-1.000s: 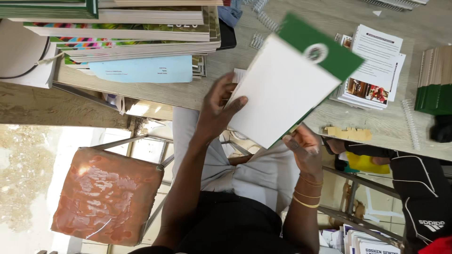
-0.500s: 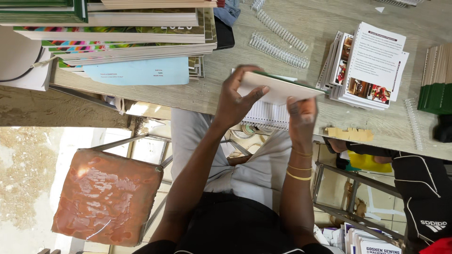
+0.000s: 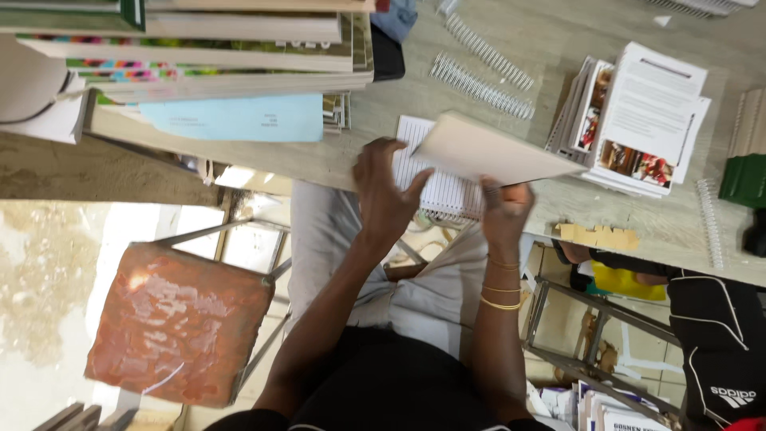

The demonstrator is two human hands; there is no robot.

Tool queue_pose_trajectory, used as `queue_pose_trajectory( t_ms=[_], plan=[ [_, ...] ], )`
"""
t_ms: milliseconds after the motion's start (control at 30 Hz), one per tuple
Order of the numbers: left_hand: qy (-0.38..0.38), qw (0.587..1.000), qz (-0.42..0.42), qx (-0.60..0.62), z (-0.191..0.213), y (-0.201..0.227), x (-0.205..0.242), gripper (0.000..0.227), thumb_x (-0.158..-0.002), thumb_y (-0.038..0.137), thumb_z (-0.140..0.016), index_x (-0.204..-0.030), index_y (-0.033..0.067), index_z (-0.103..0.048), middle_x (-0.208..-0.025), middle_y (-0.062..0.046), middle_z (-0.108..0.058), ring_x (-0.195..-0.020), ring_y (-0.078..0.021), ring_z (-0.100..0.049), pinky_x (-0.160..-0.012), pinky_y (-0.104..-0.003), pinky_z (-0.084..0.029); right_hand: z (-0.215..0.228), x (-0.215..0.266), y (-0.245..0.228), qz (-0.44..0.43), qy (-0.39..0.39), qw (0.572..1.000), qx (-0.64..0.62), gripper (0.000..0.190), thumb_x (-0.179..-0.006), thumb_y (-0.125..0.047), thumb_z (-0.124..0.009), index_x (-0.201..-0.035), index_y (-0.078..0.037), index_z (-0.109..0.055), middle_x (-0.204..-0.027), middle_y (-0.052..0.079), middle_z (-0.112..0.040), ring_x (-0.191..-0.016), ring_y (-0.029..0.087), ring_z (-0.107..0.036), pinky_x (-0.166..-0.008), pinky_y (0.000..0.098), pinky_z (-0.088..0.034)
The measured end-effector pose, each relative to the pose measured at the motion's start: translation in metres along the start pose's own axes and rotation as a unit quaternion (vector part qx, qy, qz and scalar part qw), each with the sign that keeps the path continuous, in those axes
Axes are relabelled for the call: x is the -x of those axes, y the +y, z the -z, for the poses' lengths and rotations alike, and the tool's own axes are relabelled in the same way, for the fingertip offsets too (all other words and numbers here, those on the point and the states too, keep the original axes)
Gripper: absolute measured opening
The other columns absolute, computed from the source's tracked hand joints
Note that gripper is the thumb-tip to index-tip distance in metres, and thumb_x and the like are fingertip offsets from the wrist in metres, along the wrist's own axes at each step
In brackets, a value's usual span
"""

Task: The person sits at a table and assembles spiral-bound notebooks by hand. They align loose lined pages with spiral bindings, insert the bindings through the holes, and then place covers on the assembled notebooks.

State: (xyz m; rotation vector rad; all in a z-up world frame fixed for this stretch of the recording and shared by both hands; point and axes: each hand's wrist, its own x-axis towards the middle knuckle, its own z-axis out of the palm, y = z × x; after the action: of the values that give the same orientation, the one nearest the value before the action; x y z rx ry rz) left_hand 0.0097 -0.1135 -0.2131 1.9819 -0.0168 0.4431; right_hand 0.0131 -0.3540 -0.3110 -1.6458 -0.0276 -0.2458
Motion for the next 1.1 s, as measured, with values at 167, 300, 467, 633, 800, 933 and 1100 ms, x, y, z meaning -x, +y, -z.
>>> queue_pose_trajectory(
  t_ms=[167,300,467,633,800,933,1100],
  plan=[
    [0.038,0.988,0.067,-0.131,0.016,-0.031,0.057,0.030,-0.095,0.042,-0.074,-0.113,0.0197,-0.065,-0.083,-0.006,-0.058,-0.075,-0.0361,-0.067,-0.064,-0.051,-0.053,0.074,-0.005,0.073,0.017,0.125,0.983,-0.136,0.047,-0.105,-0.013,-0.064,-0.147,-0.009,-0.044,-0.139,0.010,-0.061,-0.129,0.024,-0.059,-0.113,0.0459,-0.050],
    [-0.003,0.990,-0.002,-0.144,0.013,-0.040,0.091,0.033,-0.100,0.050,-0.067,-0.100,0.0168,-0.065,-0.075,-0.001,-0.050,-0.067,-0.0293,-0.065,-0.063,-0.039,-0.054,0.056,0.004,-0.008,0.015,0.155,0.975,-0.156,0.045,-0.109,-0.010,-0.060,-0.151,-0.012,-0.042,-0.144,0.009,-0.059,-0.134,0.027,-0.057,-0.118,0.0502,-0.049],
    [-0.205,0.830,0.422,0.302,0.002,-0.049,0.081,0.054,-0.091,0.058,-0.073,-0.093,0.0044,-0.065,-0.091,-0.018,-0.078,-0.067,-0.0249,-0.077,-0.048,-0.030,-0.060,0.066,0.027,-0.002,0.009,0.160,0.986,-0.046,0.045,-0.115,-0.018,-0.056,-0.155,-0.012,-0.038,-0.148,0.012,-0.055,-0.137,0.029,-0.051,-0.120,0.0529,-0.040],
    [-0.159,0.794,0.436,0.392,-0.016,-0.040,0.074,0.038,-0.090,0.030,-0.081,-0.088,-0.0051,-0.068,-0.078,-0.021,-0.071,-0.061,-0.0345,-0.075,-0.045,-0.038,-0.063,0.048,0.035,-0.064,0.003,0.176,0.980,-0.098,0.049,-0.112,-0.017,-0.064,-0.155,-0.018,-0.042,-0.148,0.006,-0.058,-0.138,0.025,-0.053,-0.119,0.0490,-0.044],
    [-0.102,0.732,0.489,0.463,-0.033,-0.068,0.159,0.038,-0.096,0.031,-0.075,-0.101,-0.0056,-0.064,-0.088,-0.027,-0.074,-0.082,-0.0398,-0.077,-0.067,-0.047,-0.067,0.158,0.076,0.074,-0.026,0.199,0.976,-0.081,0.052,-0.112,-0.016,-0.061,-0.158,-0.018,-0.038,-0.151,0.003,-0.055,-0.141,0.022,-0.049,-0.121,0.0395,-0.037],
    [-0.023,0.708,0.319,0.629,-0.092,-0.126,0.209,0.033,-0.089,0.022,-0.082,-0.113,0.0102,-0.063,-0.110,-0.008,-0.073,-0.109,-0.0333,-0.070,-0.087,-0.060,-0.059,0.114,0.074,-0.014,-0.061,0.196,0.972,-0.115,0.050,-0.108,-0.014,-0.063,-0.153,-0.012,-0.043,-0.139,0.005,-0.062,-0.133,0.021,-0.059,-0.119,0.0360,-0.046],
    [-0.032,0.714,0.461,0.525,-0.066,-0.048,0.136,0.038,-0.083,0.007,-0.088,-0.111,-0.0085,-0.068,-0.106,-0.012,-0.071,-0.097,-0.0323,-0.071,-0.074,-0.056,-0.062,0.078,0.072,-0.076,-0.097,0.173,0.976,-0.091,0.035,-0.104,-0.018,-0.065,-0.137,-0.010,-0.057,-0.121,0.005,-0.071,-0.119,0.018,-0.068,-0.109,0.0345,-0.055]
  ],
)
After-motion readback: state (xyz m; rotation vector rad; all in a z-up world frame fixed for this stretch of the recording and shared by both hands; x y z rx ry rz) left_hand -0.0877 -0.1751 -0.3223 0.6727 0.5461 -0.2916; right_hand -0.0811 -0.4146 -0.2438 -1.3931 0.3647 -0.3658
